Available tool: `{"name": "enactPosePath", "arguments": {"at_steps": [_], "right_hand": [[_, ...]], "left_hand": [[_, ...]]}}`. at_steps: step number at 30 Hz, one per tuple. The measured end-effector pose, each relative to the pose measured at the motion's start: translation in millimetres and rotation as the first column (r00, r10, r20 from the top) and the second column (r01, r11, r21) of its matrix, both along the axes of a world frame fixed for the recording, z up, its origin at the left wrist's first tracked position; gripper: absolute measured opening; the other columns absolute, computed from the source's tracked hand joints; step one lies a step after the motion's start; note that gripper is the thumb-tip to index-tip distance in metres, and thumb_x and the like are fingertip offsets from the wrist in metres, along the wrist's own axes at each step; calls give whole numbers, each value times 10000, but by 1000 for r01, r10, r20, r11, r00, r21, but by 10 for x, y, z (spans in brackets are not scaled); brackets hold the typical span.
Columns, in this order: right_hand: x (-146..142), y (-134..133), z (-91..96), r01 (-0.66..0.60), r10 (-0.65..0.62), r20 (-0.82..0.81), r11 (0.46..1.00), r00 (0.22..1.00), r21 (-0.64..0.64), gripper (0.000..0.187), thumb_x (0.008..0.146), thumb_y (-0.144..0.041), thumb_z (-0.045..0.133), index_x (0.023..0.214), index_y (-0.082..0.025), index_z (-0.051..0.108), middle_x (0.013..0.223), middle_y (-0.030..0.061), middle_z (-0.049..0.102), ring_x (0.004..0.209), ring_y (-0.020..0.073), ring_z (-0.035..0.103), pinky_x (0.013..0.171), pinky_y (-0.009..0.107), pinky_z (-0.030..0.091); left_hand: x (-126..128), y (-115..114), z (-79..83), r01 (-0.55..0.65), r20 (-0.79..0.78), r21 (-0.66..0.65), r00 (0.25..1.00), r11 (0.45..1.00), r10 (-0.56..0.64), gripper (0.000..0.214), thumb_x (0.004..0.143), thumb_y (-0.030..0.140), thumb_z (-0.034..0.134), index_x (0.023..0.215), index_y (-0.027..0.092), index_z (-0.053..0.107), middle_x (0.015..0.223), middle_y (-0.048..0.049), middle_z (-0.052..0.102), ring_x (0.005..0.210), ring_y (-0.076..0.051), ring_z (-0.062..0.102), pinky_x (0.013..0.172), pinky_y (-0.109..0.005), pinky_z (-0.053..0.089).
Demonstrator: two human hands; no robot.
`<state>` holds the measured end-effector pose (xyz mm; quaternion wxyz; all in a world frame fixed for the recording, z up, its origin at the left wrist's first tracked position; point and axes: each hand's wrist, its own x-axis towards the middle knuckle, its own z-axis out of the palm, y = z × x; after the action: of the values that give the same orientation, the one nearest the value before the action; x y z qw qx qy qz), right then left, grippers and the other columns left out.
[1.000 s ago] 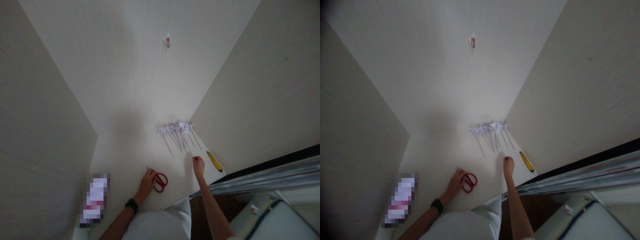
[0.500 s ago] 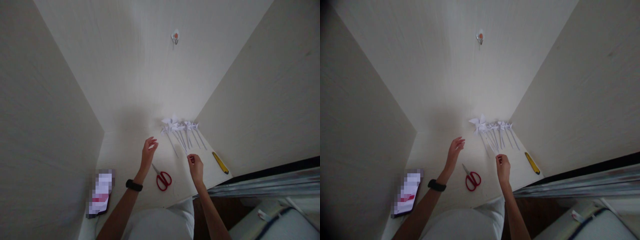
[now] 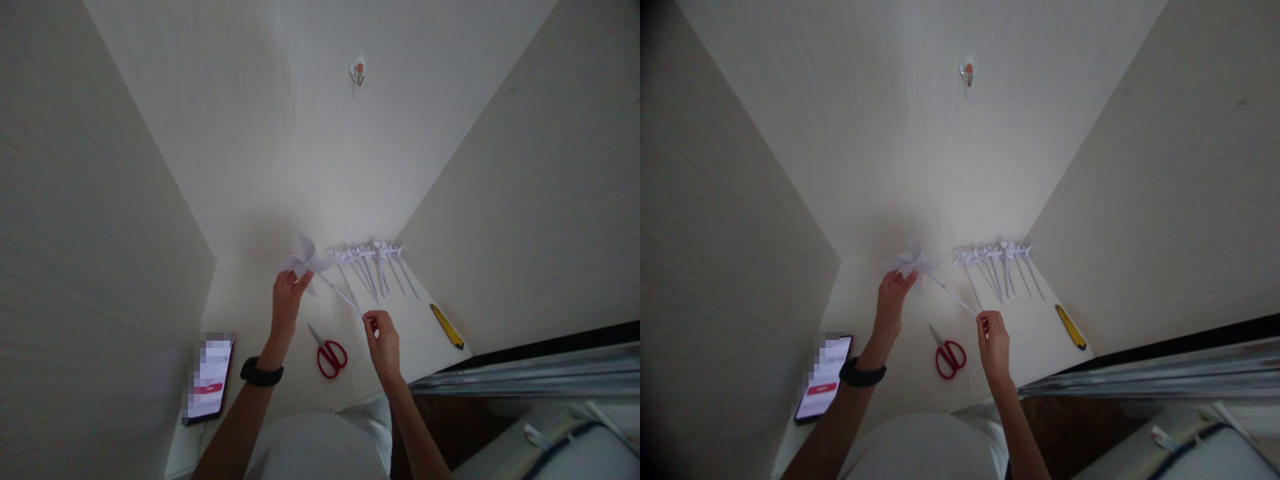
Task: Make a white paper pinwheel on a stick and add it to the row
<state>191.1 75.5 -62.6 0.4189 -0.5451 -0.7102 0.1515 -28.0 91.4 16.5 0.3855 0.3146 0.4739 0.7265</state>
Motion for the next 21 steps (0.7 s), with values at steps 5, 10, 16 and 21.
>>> {"name": "enactPosePath", "arguments": {"at_steps": [5,10,16,21], "right_hand": [[2,-38,19,-7,7,6,1000,1000,13,119,935,-247,482,867,-202,567,813,28,585,672,154,577,622,278,490],[0,-60,38,-13,13,6,999,1000,31,143,946,-275,469,874,-207,572,817,32,588,674,155,579,615,279,498],[-12,-81,53,-23,23,8,999,1000,45,159,954,-287,452,876,-210,568,825,35,587,676,154,575,607,277,500],[-13,-92,65,-23,22,18,999,1000,46,133,946,-254,466,871,-204,564,828,32,586,681,151,571,611,272,491]], "left_hand": [[1,-55,64,-38,36,10,999,999,38,336,684,337,779,958,171,680,964,-57,743,906,-174,672,852,-313,497],[14,-65,57,-35,81,20,996,999,33,317,693,343,771,952,174,702,928,-39,734,838,-149,652,771,-271,487],[31,-96,75,-39,139,57,990,998,31,304,706,347,758,950,179,693,931,-30,707,865,-147,630,788,-274,471],[37,-121,109,-31,159,83,987,996,18,314,705,350,750,969,191,687,984,-35,705,938,-159,626,866,-291,454]]}}
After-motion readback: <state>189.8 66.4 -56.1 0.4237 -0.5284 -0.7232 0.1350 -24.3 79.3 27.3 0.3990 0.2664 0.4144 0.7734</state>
